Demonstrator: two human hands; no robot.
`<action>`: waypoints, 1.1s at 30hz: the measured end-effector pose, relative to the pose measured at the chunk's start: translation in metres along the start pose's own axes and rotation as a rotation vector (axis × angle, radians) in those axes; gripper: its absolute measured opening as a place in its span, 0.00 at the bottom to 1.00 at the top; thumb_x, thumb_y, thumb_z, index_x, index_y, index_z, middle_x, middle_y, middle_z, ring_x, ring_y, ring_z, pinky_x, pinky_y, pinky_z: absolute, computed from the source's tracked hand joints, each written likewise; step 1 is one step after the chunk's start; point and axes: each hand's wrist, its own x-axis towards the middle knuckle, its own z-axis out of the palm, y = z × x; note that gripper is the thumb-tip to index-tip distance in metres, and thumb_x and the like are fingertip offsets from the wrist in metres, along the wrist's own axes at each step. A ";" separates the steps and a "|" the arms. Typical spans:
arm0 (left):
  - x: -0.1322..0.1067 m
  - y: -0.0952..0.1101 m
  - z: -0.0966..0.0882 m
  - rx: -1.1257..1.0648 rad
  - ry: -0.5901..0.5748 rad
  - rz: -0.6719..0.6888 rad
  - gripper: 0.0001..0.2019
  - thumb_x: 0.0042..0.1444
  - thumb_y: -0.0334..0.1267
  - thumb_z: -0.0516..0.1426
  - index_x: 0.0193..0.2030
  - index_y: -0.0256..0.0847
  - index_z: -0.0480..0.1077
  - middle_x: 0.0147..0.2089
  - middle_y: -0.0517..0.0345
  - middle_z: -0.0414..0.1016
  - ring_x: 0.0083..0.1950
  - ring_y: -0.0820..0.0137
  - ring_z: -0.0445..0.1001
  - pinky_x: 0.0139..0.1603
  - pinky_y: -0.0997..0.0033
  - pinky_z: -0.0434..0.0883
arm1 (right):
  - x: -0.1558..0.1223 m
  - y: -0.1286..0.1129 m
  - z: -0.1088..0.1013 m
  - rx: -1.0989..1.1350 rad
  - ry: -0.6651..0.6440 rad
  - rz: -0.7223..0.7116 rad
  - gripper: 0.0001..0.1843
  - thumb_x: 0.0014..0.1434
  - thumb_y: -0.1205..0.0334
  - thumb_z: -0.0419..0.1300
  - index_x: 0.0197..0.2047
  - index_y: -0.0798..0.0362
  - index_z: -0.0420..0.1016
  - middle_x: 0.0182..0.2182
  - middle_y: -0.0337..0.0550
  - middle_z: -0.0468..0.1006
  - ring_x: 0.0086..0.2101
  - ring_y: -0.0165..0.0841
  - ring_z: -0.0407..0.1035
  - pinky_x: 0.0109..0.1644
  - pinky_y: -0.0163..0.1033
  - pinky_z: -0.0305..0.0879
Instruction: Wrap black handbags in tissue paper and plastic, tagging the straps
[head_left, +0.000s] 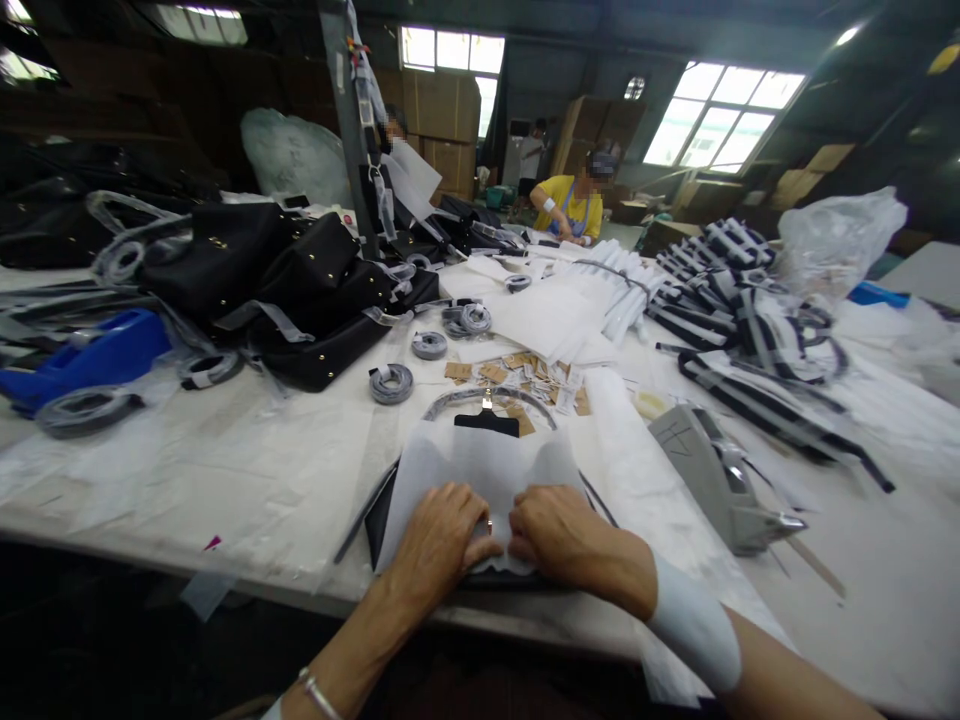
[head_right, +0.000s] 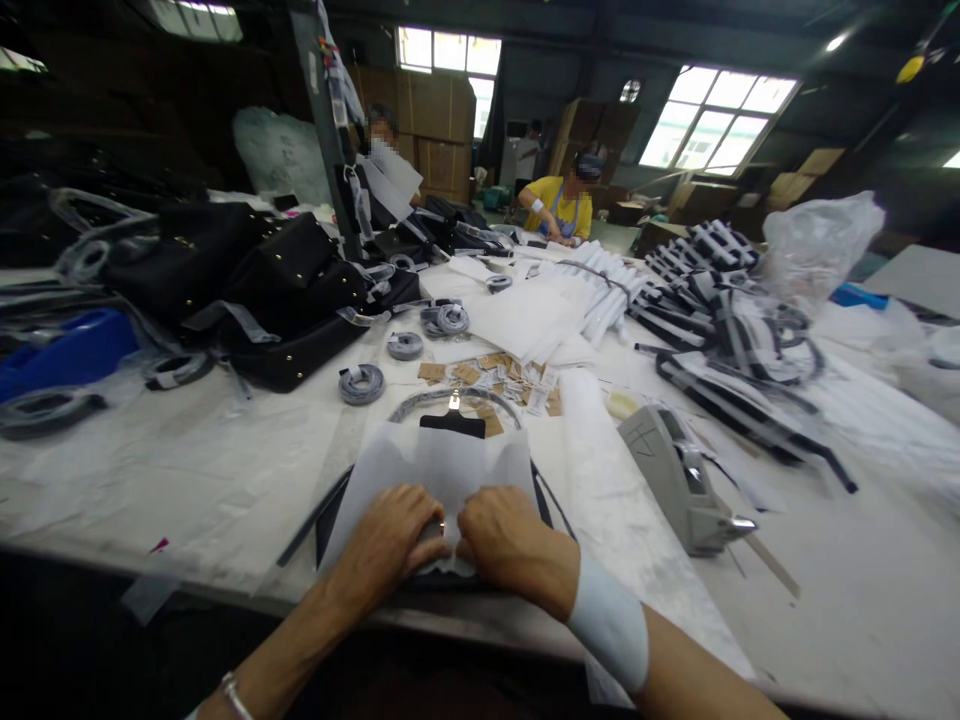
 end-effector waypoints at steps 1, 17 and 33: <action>0.000 0.000 0.000 0.008 0.014 0.005 0.14 0.56 0.48 0.64 0.42 0.43 0.69 0.41 0.58 0.72 0.44 0.62 0.69 0.46 0.60 0.64 | 0.000 0.002 0.007 0.020 0.035 0.012 0.09 0.61 0.60 0.64 0.31 0.55 0.79 0.30 0.45 0.80 0.32 0.37 0.74 0.32 0.38 0.58; 0.001 -0.006 0.009 -0.120 0.137 0.036 0.25 0.45 0.48 0.70 0.44 0.42 0.66 0.46 0.54 0.74 0.60 0.54 0.70 0.68 0.42 0.60 | 0.026 -0.015 -0.004 -0.139 0.018 -0.299 0.06 0.65 0.69 0.57 0.45 0.54 0.72 0.39 0.43 0.80 0.28 0.34 0.74 0.26 0.38 0.61; 0.001 -0.010 0.012 -0.110 0.046 0.013 0.43 0.41 0.49 0.72 0.63 0.46 0.62 0.61 0.51 0.70 0.68 0.51 0.62 0.70 0.38 0.57 | 0.051 0.024 -0.024 0.221 -0.014 -0.044 0.07 0.60 0.63 0.63 0.41 0.48 0.81 0.36 0.39 0.83 0.36 0.35 0.77 0.40 0.34 0.66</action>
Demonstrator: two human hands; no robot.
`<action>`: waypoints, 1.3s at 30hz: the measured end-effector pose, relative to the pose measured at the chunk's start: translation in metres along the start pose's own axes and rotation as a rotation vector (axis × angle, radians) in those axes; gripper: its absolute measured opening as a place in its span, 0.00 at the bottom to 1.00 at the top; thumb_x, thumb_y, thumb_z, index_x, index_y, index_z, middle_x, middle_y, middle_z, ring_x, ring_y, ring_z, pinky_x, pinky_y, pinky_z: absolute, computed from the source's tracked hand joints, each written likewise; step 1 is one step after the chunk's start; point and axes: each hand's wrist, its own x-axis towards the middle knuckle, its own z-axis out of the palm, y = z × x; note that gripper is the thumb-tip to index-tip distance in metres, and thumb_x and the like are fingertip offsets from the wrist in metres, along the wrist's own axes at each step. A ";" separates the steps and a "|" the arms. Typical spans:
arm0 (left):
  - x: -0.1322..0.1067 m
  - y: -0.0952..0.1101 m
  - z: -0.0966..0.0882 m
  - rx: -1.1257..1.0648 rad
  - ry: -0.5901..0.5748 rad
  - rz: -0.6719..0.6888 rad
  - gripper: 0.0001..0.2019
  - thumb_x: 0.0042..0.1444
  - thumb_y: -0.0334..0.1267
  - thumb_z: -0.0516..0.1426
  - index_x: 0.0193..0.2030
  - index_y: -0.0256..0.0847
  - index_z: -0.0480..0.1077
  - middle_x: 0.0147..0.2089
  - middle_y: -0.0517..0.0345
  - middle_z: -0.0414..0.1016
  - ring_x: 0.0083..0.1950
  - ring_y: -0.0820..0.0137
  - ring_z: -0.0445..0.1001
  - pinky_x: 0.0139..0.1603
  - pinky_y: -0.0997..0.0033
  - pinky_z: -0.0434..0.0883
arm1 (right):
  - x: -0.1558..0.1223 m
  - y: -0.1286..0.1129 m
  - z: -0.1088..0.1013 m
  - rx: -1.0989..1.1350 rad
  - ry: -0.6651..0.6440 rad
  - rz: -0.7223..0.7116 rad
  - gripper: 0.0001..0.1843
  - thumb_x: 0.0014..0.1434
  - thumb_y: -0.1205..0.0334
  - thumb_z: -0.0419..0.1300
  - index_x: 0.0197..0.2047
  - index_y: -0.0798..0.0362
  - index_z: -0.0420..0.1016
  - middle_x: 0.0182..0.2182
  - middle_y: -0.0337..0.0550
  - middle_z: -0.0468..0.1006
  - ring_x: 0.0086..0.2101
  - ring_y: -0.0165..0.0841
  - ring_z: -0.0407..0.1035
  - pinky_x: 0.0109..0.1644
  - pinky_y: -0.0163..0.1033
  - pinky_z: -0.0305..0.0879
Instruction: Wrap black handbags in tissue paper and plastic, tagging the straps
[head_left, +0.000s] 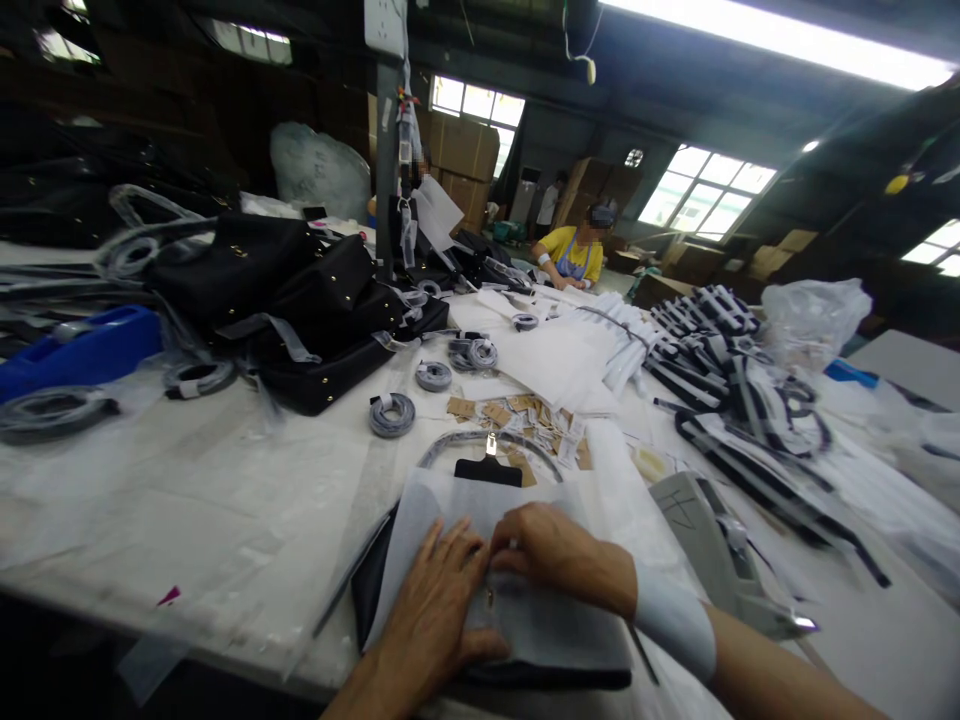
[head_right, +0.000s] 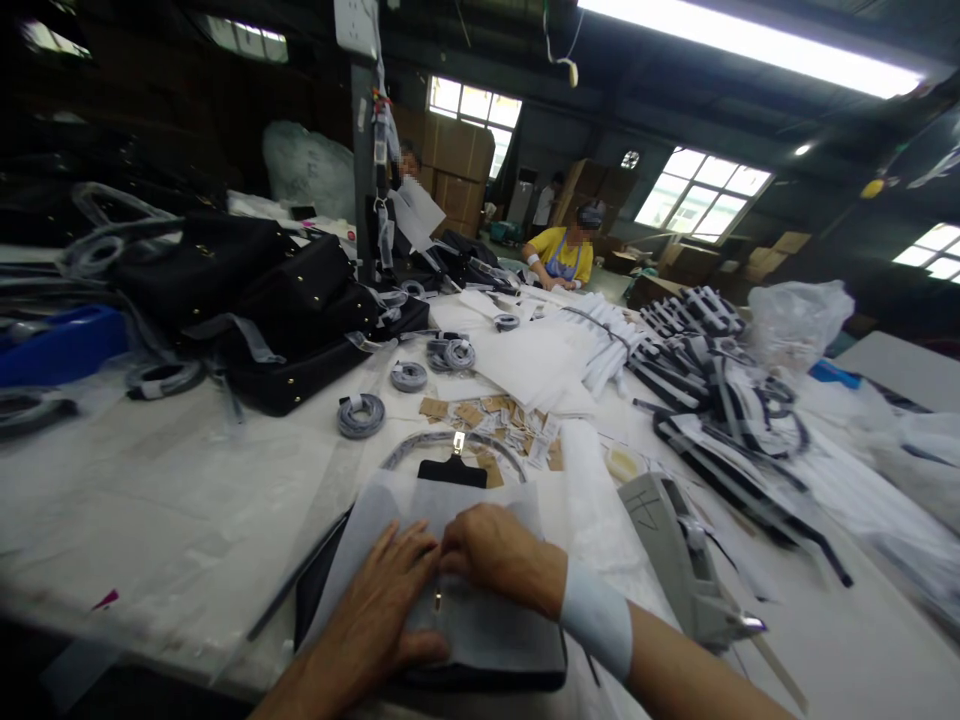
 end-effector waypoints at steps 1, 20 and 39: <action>0.000 0.000 0.000 0.007 -0.015 -0.009 0.44 0.40 0.50 0.72 0.64 0.46 0.62 0.62 0.50 0.70 0.69 0.50 0.61 0.70 0.38 0.56 | 0.008 0.008 -0.009 0.041 0.044 0.082 0.06 0.60 0.64 0.63 0.38 0.49 0.82 0.34 0.39 0.83 0.36 0.34 0.76 0.40 0.34 0.65; 0.003 0.003 -0.004 0.011 -0.072 -0.053 0.45 0.38 0.53 0.72 0.63 0.44 0.64 0.62 0.50 0.70 0.69 0.51 0.60 0.72 0.40 0.53 | 0.037 0.003 -0.016 0.126 0.552 0.187 0.29 0.55 0.68 0.65 0.60 0.54 0.68 0.55 0.51 0.73 0.54 0.44 0.67 0.57 0.47 0.63; 0.024 -0.013 -0.020 0.198 -0.288 -0.047 0.29 0.57 0.38 0.61 0.64 0.36 0.60 0.68 0.39 0.62 0.69 0.50 0.60 0.66 0.50 0.64 | 0.000 0.009 0.072 -0.173 0.463 0.055 0.13 0.66 0.51 0.59 0.47 0.52 0.74 0.44 0.47 0.78 0.46 0.42 0.69 0.56 0.49 0.61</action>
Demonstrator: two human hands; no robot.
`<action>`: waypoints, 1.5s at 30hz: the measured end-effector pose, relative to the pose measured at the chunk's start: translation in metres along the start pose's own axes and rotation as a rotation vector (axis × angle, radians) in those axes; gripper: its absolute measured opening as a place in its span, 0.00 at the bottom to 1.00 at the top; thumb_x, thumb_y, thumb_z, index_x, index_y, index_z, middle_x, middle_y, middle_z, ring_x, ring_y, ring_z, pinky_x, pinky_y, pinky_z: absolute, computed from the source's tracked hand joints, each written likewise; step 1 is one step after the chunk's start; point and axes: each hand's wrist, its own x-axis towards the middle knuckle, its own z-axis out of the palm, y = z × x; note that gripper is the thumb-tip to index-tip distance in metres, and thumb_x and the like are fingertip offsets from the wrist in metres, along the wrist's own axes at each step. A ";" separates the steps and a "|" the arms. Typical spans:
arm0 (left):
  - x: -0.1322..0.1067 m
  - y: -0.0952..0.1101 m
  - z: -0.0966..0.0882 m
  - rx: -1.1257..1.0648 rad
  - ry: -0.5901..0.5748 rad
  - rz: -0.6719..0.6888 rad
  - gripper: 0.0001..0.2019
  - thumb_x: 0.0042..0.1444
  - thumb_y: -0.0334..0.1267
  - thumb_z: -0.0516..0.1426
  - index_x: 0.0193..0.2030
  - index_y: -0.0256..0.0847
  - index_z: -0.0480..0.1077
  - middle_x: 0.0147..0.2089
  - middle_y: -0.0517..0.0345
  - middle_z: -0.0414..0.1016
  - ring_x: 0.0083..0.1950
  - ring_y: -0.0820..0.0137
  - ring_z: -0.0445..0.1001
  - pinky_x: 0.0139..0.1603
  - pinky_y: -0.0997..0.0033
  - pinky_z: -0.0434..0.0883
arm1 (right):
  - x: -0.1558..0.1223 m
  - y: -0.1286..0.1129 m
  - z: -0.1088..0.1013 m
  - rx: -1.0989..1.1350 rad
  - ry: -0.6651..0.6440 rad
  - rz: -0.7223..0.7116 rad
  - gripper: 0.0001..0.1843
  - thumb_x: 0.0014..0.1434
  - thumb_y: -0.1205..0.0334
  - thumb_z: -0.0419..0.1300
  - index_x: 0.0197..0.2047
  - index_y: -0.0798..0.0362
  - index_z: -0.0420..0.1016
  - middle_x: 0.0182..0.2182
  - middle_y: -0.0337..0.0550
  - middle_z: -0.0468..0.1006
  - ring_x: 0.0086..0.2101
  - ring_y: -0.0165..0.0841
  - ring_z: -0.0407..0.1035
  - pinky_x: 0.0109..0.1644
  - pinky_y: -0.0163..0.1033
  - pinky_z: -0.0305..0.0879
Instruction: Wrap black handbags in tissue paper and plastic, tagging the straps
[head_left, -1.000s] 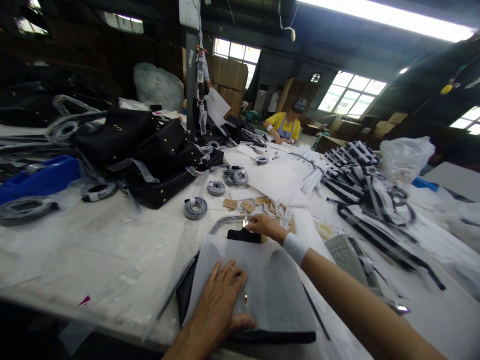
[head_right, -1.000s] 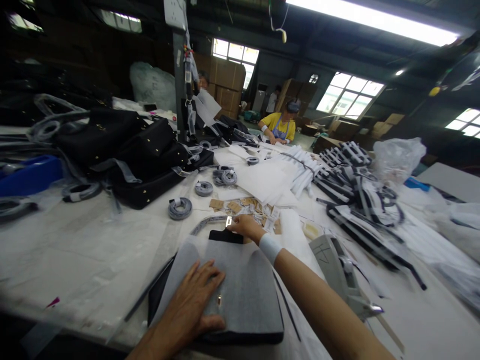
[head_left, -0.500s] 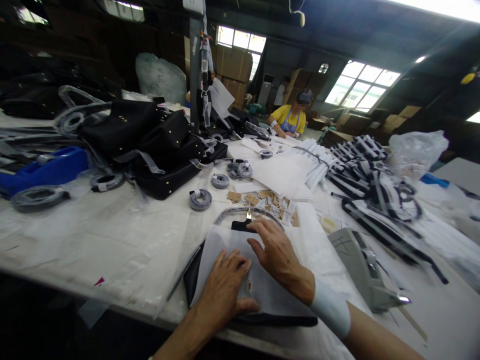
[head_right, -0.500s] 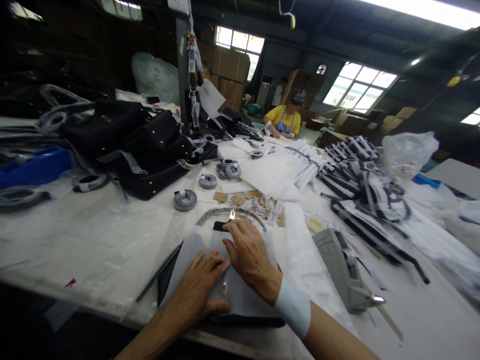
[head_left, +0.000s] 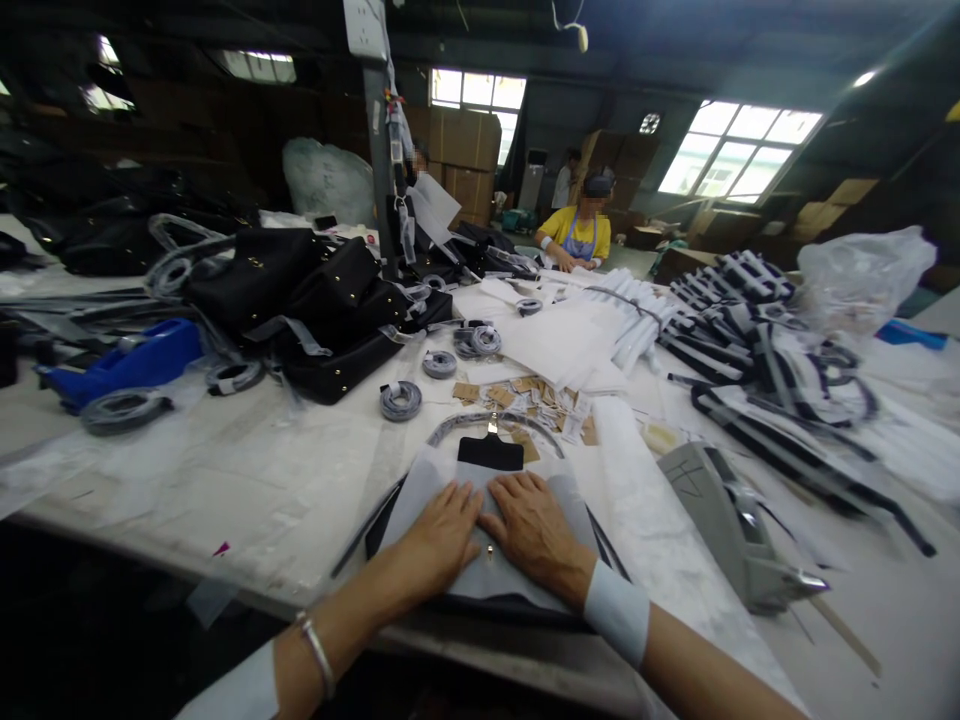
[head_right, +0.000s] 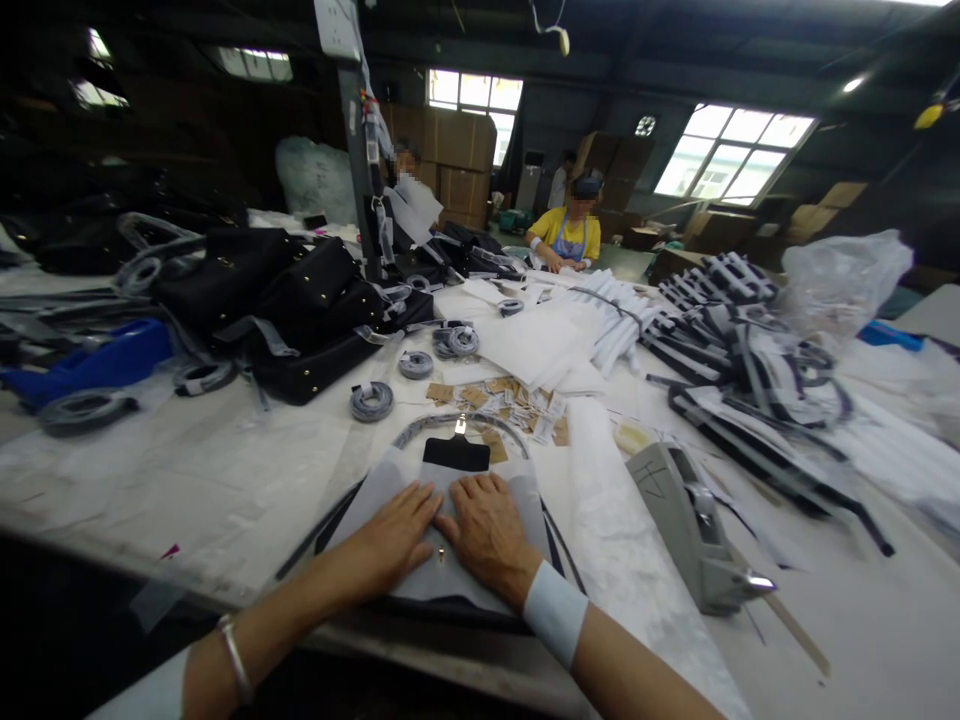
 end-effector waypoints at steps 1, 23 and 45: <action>0.004 0.001 -0.008 0.025 -0.033 0.020 0.29 0.55 0.38 0.63 0.63 0.36 0.62 0.65 0.39 0.66 0.66 0.51 0.64 0.64 0.53 0.66 | -0.001 0.000 0.001 0.000 0.014 0.003 0.14 0.66 0.51 0.59 0.47 0.52 0.73 0.44 0.47 0.78 0.47 0.42 0.69 0.58 0.50 0.59; 0.018 -0.004 -0.001 0.090 0.311 -0.050 0.11 0.70 0.37 0.46 0.44 0.41 0.69 0.44 0.56 0.74 0.49 0.65 0.71 0.67 0.50 0.56 | 0.006 0.015 0.007 -0.013 -0.025 0.180 0.18 0.70 0.48 0.52 0.35 0.51 0.72 0.33 0.44 0.77 0.38 0.41 0.70 0.43 0.43 0.56; 0.023 -0.003 0.004 0.091 0.406 -0.121 0.11 0.66 0.43 0.53 0.38 0.39 0.70 0.39 0.50 0.75 0.48 0.58 0.71 0.65 0.45 0.57 | 0.015 0.041 0.033 0.433 0.245 0.344 0.41 0.61 0.53 0.60 0.71 0.53 0.47 0.65 0.57 0.61 0.61 0.47 0.61 0.62 0.56 0.62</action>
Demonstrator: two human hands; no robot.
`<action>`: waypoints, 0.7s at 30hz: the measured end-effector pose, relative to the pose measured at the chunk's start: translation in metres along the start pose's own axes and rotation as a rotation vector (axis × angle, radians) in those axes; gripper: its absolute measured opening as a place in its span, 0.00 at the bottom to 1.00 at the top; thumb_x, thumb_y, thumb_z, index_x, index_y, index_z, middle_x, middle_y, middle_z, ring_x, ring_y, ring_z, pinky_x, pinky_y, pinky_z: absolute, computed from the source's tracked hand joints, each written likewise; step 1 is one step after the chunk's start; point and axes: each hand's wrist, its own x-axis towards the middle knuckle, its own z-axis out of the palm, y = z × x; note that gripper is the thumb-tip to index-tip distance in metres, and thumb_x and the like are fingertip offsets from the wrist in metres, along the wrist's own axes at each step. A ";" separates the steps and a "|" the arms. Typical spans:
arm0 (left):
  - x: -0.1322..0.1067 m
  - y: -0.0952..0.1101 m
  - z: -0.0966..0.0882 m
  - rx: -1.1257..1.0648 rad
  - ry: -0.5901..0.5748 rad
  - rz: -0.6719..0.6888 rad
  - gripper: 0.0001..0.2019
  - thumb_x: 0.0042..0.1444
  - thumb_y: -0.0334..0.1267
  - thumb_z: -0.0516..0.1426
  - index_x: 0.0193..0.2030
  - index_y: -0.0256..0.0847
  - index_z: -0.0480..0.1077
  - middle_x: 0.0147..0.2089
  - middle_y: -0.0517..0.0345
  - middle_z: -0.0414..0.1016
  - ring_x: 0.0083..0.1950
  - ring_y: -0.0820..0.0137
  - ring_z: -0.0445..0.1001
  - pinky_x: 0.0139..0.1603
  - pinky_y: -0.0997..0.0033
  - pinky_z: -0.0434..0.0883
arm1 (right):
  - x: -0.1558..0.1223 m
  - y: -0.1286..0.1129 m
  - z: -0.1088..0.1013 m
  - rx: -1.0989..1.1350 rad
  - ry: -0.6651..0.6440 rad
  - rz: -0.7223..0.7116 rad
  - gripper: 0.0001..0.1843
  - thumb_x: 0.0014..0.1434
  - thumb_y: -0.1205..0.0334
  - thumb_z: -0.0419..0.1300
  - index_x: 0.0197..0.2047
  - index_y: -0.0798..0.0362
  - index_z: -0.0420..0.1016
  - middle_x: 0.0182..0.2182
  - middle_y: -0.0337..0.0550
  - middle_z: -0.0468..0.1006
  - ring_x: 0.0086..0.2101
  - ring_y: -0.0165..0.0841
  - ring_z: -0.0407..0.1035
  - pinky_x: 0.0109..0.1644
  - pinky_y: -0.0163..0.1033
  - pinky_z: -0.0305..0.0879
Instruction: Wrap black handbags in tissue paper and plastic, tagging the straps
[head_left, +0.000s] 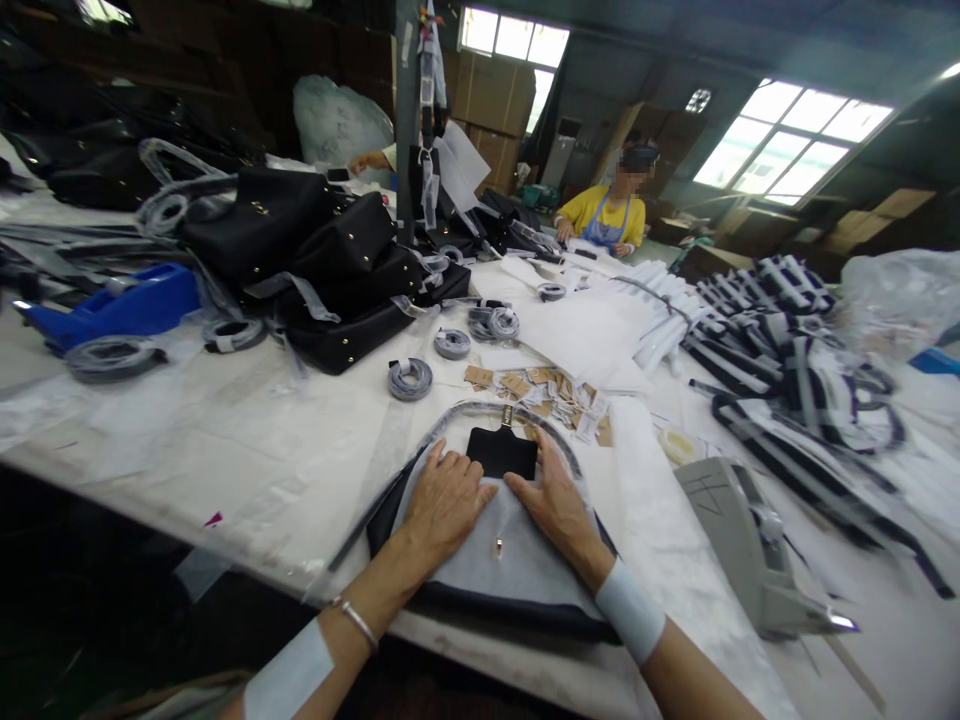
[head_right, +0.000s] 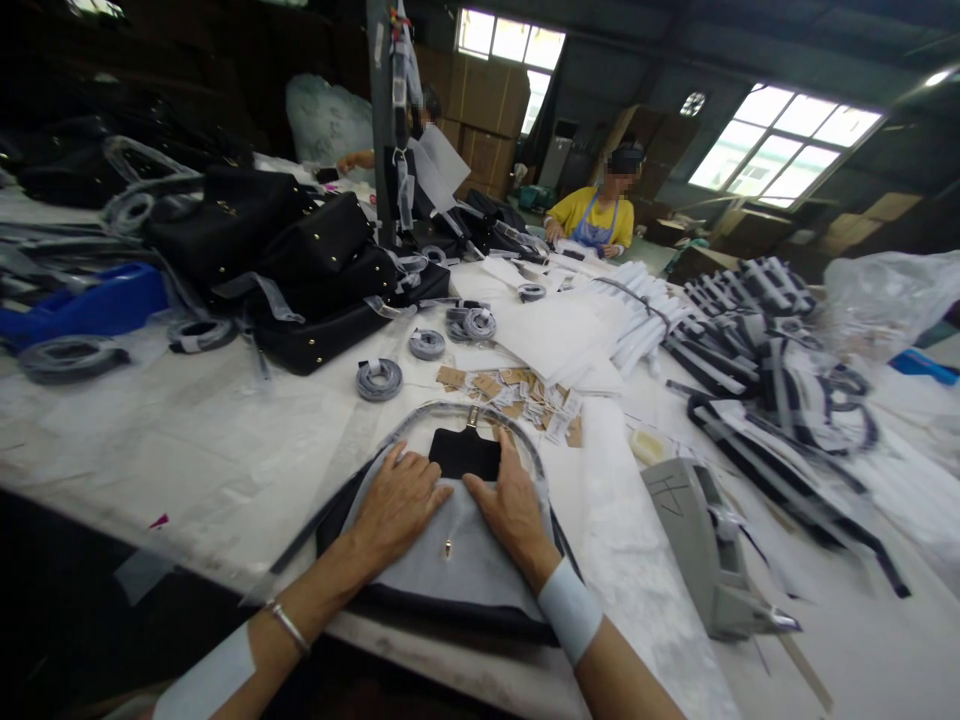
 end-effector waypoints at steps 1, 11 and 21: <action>0.000 0.000 0.000 0.013 0.013 -0.008 0.11 0.66 0.43 0.53 0.38 0.38 0.71 0.40 0.49 0.75 0.50 0.57 0.71 0.66 0.44 0.56 | 0.001 0.000 -0.002 0.075 0.009 0.022 0.41 0.60 0.53 0.61 0.71 0.53 0.48 0.63 0.56 0.64 0.58 0.46 0.65 0.60 0.55 0.65; -0.008 -0.008 0.010 -0.097 0.196 -0.125 0.13 0.61 0.25 0.48 0.43 0.38 0.71 0.49 0.46 0.74 0.62 0.55 0.66 0.71 0.41 0.54 | -0.019 -0.022 -0.026 0.201 -0.052 -0.381 0.14 0.64 0.49 0.60 0.48 0.47 0.76 0.42 0.46 0.74 0.46 0.41 0.70 0.54 0.48 0.67; -0.009 -0.020 0.006 -0.250 0.334 -0.130 0.14 0.62 0.26 0.44 0.48 0.41 0.66 0.50 0.50 0.73 0.64 0.60 0.65 0.67 0.45 0.61 | -0.019 -0.031 -0.031 0.314 -0.283 -0.428 0.12 0.67 0.50 0.55 0.39 0.49 0.71 0.44 0.48 0.77 0.49 0.39 0.71 0.55 0.46 0.68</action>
